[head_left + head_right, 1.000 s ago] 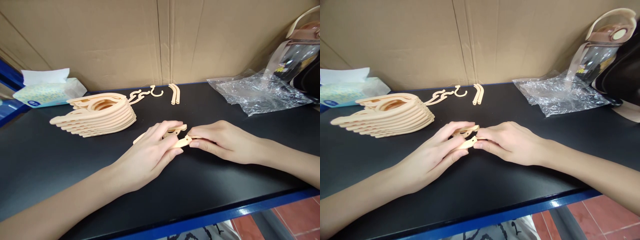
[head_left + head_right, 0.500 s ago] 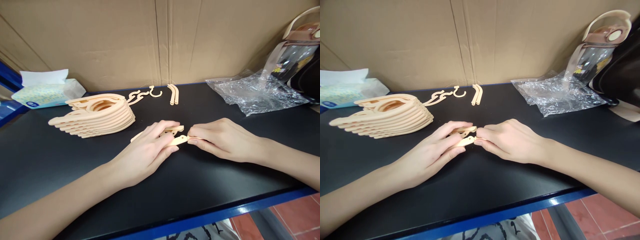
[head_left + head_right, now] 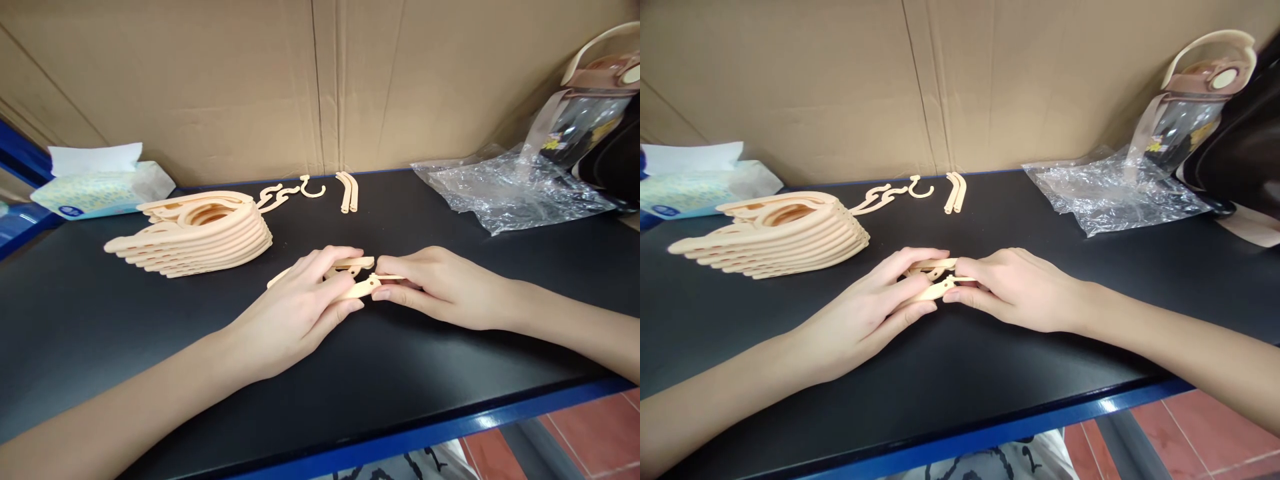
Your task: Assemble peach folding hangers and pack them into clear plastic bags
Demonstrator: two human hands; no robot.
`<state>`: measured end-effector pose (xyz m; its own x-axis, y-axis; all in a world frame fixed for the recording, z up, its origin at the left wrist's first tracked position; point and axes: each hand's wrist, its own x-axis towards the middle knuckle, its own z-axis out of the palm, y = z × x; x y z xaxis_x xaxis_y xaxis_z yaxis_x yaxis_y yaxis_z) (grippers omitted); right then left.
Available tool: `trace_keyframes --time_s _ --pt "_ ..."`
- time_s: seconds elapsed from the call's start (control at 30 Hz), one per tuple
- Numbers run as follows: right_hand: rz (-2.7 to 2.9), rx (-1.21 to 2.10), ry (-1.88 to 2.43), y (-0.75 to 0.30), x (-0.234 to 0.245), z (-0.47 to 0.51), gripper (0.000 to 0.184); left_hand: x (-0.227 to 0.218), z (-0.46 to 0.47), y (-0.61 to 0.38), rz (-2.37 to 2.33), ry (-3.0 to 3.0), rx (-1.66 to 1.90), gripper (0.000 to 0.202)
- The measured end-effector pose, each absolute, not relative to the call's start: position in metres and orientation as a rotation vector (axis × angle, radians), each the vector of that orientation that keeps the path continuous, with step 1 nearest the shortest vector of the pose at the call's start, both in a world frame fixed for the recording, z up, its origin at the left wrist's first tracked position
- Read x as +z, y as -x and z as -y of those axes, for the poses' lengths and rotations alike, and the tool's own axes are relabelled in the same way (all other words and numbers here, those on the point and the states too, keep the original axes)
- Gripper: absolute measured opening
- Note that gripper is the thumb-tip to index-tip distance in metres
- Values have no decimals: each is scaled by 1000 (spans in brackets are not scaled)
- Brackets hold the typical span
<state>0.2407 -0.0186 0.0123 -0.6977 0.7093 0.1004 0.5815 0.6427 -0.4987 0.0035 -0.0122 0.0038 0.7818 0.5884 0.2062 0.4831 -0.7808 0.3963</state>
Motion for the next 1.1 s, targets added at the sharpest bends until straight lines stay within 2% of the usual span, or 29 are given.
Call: trace_keyframes --time_s 0.13,0.5,0.63,1.0,1.1 --pt "2630 549 1056 -241 12 19 36 3 12 -3 -810 -2663 467 28" --pt "2740 -215 974 -242 8 21 43 4 10 -3 -773 -2710 437 29" --pt "2720 -368 950 -241 10 23 44 3 10 -3 -777 -2727 445 29" --pt "2668 94 969 -245 9 17 36 1 8 -1 -847 -2743 442 26" --pt "2658 129 997 -246 10 15 36 -1 4 1 -955 -2736 427 35"
